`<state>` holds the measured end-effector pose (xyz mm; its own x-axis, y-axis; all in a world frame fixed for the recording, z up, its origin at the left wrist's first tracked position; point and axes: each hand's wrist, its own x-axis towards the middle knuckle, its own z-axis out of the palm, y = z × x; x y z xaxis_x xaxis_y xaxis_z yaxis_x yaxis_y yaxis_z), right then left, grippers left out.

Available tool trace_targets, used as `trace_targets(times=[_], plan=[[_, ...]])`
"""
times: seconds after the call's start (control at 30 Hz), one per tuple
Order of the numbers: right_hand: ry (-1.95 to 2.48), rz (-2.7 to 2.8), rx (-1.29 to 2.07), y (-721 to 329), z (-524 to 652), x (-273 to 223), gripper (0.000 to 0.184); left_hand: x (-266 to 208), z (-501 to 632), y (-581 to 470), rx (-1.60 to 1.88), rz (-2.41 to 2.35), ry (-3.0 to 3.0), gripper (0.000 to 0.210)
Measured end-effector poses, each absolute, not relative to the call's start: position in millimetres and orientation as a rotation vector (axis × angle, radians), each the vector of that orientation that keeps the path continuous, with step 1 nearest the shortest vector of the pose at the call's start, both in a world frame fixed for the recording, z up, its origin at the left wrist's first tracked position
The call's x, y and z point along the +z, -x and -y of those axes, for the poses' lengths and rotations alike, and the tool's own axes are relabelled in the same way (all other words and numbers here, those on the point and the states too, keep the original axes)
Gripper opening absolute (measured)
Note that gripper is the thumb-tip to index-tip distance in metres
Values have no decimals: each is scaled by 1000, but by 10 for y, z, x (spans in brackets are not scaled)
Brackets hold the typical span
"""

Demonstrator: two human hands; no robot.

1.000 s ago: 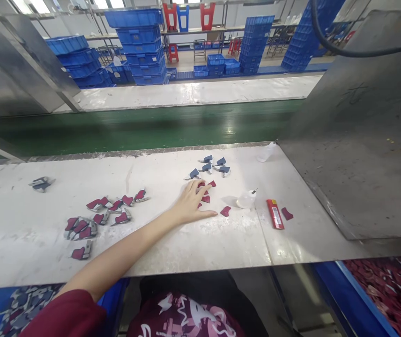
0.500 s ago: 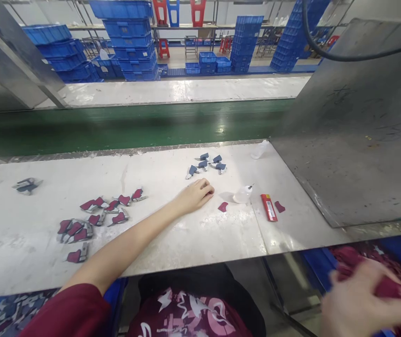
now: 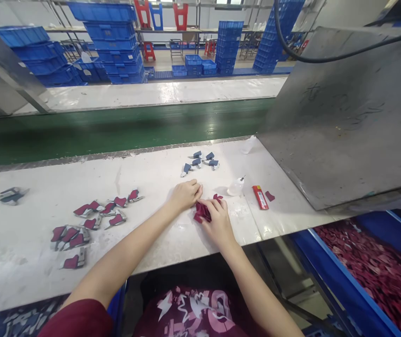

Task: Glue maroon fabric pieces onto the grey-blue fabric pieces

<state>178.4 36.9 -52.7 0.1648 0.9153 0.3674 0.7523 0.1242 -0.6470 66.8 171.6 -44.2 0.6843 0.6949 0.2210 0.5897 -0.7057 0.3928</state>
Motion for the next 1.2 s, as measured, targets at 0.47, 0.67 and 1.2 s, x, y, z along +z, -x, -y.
trace_targets(times=[0.47, 0.67, 1.2], plan=[[1643, 1569, 405, -1685, -361, -461, 76, -383, -1859, -510, 1317, -1173, -1799, 48], [1812, 1714, 320, -1442, -273, -257, 84, -302, -2035, -456, 1472, -1136, -1204, 44], [1928, 1477, 764, -848, -1187, -120, 23, 270, -1482, 525, 1403, -658, -107, 36]])
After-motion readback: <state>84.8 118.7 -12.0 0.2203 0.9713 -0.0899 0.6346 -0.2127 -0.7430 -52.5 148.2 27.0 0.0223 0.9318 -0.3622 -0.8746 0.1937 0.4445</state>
